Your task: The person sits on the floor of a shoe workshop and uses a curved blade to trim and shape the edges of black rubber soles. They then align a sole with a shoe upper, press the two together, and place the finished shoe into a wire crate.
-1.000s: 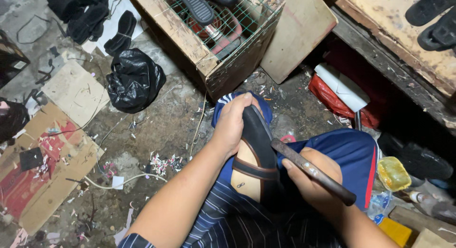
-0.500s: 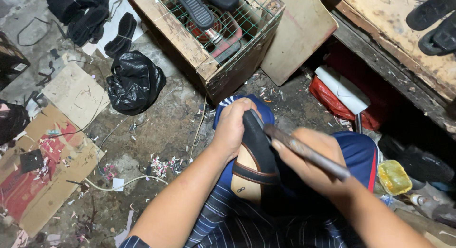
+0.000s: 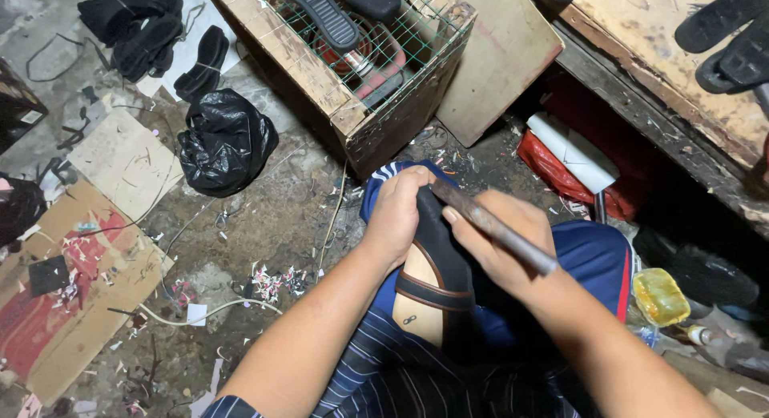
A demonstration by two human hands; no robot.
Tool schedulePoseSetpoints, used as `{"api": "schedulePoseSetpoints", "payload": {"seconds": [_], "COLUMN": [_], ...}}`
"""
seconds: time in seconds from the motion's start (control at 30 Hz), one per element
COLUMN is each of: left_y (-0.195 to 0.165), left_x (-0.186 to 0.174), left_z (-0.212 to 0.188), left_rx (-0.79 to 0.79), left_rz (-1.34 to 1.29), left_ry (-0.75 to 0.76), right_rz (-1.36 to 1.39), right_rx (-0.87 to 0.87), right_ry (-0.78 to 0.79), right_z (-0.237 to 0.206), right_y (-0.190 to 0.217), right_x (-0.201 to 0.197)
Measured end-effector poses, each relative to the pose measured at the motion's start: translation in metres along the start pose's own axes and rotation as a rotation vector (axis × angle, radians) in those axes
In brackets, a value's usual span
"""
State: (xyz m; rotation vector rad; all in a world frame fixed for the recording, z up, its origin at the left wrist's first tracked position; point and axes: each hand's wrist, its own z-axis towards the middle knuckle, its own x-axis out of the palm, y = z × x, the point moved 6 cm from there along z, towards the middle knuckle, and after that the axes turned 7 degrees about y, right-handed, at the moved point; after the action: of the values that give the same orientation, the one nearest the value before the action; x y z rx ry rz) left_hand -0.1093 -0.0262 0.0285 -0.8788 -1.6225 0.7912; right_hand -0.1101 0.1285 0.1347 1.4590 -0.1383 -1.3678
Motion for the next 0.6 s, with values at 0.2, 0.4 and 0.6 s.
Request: {"api": "schedulePoseSetpoints", "payload": {"seconds": [0.2,0.4,0.6], "left_y": [0.003,0.001,-0.020], "left_x": [0.000,0.002,0.019], "left_z": [-0.002,0.001,-0.015], "left_rx": [-0.059,-0.014,-0.048], "left_rz": [-0.030,0.145,-0.120], "left_ry": [0.058,-0.045,0.121], "right_rz": [-0.075,0.010,0.516], "right_rx": [0.027,0.059,0.204], "right_ry": [0.027,0.030,-0.028], "right_z": [-0.031,0.017,-0.006], "right_y": [0.014,0.000,-0.021], "right_x": [-0.007,0.006,0.011]}}
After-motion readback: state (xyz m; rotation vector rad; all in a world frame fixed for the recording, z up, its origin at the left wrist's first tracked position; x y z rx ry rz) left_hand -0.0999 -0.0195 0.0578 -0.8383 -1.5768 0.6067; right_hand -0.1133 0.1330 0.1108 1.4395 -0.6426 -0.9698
